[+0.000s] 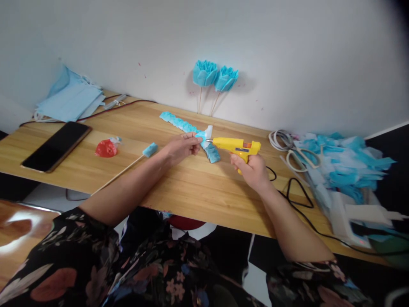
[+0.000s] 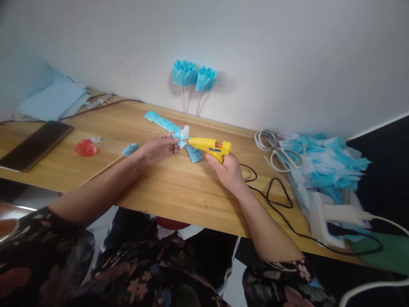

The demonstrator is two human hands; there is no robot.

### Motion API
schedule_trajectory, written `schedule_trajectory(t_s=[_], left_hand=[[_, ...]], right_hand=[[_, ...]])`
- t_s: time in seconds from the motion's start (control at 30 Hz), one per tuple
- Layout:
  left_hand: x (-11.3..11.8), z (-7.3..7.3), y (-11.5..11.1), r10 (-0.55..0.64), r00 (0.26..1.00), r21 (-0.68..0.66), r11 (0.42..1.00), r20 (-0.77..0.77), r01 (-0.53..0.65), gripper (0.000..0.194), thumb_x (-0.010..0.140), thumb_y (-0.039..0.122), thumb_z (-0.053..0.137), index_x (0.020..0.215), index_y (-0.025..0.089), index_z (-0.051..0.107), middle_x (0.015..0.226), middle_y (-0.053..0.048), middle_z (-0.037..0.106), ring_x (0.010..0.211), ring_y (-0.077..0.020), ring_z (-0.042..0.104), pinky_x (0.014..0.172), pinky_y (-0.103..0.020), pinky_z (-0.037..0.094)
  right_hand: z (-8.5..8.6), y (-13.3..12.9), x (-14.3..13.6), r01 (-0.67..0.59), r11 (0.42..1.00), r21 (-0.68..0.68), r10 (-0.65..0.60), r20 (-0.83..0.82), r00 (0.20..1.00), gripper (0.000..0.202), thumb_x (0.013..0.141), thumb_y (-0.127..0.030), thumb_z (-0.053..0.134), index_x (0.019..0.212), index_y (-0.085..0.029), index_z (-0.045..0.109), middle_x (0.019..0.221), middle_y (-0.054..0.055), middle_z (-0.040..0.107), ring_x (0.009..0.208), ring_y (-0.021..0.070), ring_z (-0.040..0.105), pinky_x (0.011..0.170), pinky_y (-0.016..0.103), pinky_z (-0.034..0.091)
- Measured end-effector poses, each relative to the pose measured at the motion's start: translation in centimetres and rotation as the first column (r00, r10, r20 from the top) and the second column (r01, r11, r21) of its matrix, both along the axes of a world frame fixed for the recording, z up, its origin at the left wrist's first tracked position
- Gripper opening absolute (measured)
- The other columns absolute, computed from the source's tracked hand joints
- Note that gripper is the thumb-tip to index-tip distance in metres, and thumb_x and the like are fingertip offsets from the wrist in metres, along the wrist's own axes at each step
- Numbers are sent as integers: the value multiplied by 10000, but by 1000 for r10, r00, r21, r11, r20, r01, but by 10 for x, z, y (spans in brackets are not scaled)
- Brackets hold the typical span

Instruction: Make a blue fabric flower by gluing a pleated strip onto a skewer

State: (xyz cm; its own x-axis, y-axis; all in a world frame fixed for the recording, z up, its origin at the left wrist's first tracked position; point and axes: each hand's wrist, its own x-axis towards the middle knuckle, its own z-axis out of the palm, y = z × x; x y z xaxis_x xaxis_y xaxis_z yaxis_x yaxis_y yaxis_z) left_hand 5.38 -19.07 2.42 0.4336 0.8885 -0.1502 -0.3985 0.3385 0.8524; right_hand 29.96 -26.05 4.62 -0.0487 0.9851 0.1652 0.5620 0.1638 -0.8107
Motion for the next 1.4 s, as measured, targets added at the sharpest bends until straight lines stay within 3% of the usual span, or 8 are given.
schedule_trajectory(t_s=[0.33, 0.77, 1.1, 1.4], left_hand=[[-1, 1, 0, -30, 999, -14, 999, -13, 30, 235, 818, 183, 807, 715, 157, 597, 627, -1, 618, 555, -100, 554, 613, -266, 398], [-1, 3, -3, -17, 999, -38, 999, -28, 16, 239, 823, 167, 802, 697, 150, 600, 616, -1, 598, 576, -98, 555, 615, -261, 396], [0, 7, -5, -3, 999, -75, 997, -45, 0, 211, 855, 135, 752, 713, 145, 596, 615, -3, 605, 569, -98, 565, 613, -250, 407], [-1, 3, -3, -23, 1000, -64, 998, -13, 22, 250, 817, 185, 811, 696, 159, 594, 629, -8, 595, 586, -107, 566, 612, -273, 406]], right_hand=[[-2, 2, 4, -51, 998, -40, 46, -121, 992, 373, 876, -533, 633, 805, -181, 731, 726, 45, 680, 582, 137, 559, 566, 272, 463], [12, -2, -5, 19, 998, -55, -26, -135, 991, 414, 807, -594, 636, 665, -206, 603, 596, 13, 567, 522, 126, 511, 486, 250, 432], [11, -2, -4, 15, 1000, -15, -16, -104, 994, 347, 820, -505, 610, 643, -207, 587, 580, 9, 573, 524, 129, 522, 514, 259, 430], [5, -1, -1, 17, 1000, -16, -19, -73, 997, 363, 831, -517, 622, 652, -202, 598, 587, 18, 609, 529, 137, 534, 533, 275, 416]])
